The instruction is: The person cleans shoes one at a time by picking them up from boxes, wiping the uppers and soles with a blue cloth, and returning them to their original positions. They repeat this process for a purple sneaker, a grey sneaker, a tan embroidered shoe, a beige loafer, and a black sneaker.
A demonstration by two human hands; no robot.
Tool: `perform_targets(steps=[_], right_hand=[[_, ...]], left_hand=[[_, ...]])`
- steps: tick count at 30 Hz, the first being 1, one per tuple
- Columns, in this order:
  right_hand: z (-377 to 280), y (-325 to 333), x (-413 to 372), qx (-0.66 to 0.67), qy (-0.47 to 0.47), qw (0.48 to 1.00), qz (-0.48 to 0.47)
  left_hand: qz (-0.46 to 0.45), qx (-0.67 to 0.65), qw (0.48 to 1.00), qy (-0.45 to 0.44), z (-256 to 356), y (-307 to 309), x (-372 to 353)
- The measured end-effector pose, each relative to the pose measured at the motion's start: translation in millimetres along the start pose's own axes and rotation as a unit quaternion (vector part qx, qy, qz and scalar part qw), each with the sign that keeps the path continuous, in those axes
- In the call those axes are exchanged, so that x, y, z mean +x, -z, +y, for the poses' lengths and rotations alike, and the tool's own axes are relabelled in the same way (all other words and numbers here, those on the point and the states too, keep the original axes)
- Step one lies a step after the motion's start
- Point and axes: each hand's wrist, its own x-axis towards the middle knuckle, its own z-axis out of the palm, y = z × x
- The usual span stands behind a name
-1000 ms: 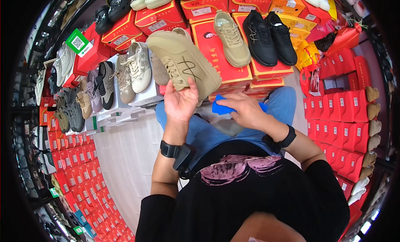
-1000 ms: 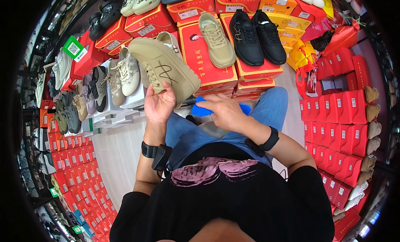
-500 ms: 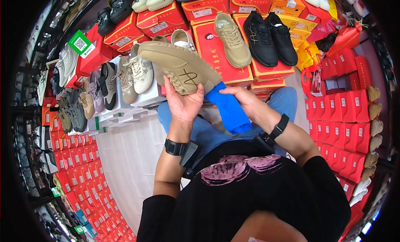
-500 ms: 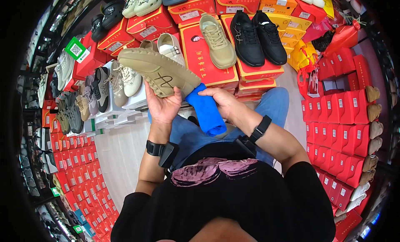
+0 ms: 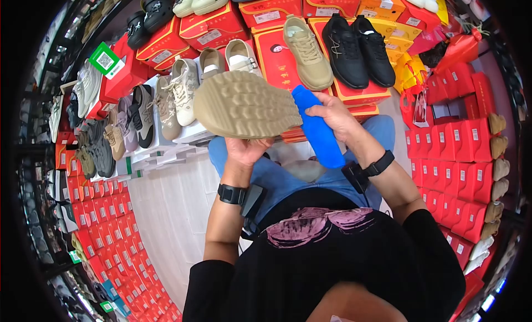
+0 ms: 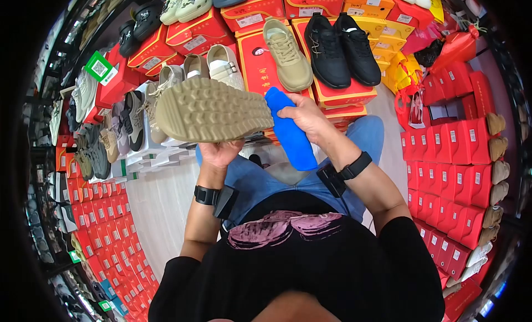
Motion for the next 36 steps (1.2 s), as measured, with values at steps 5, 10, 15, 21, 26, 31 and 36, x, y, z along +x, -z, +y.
perform_targets(steps=[5,10,15,21,26,31,36], right_hand=[[-13,-12,-10,-0.010,0.040,0.999,-0.013],[-56,-6,-44,0.030,0.085,0.994,-0.058],[-83,13,-80,0.181,0.152,0.961,-0.146],[-47,35,-89,0.090,0.126,0.987,-0.034],[-9,43,-78,0.114,0.067,0.991,-0.026],[18,29,-45,0.201,0.015,0.979,-0.030],[35,22,-4,0.293,-0.029,0.955,-0.028]], left_hand=[[0.097,0.163,0.982,-0.017,5,-11,3],[0.203,0.392,0.897,-0.035,2,-31,1],[0.195,0.492,0.848,-0.034,10,-49,3],[0.163,0.728,0.658,-0.102,21,-94,39],[0.091,0.824,0.549,-0.106,37,-101,93],[0.030,0.892,0.449,-0.033,46,-96,147],[0.027,0.915,0.402,0.022,53,-95,182]])
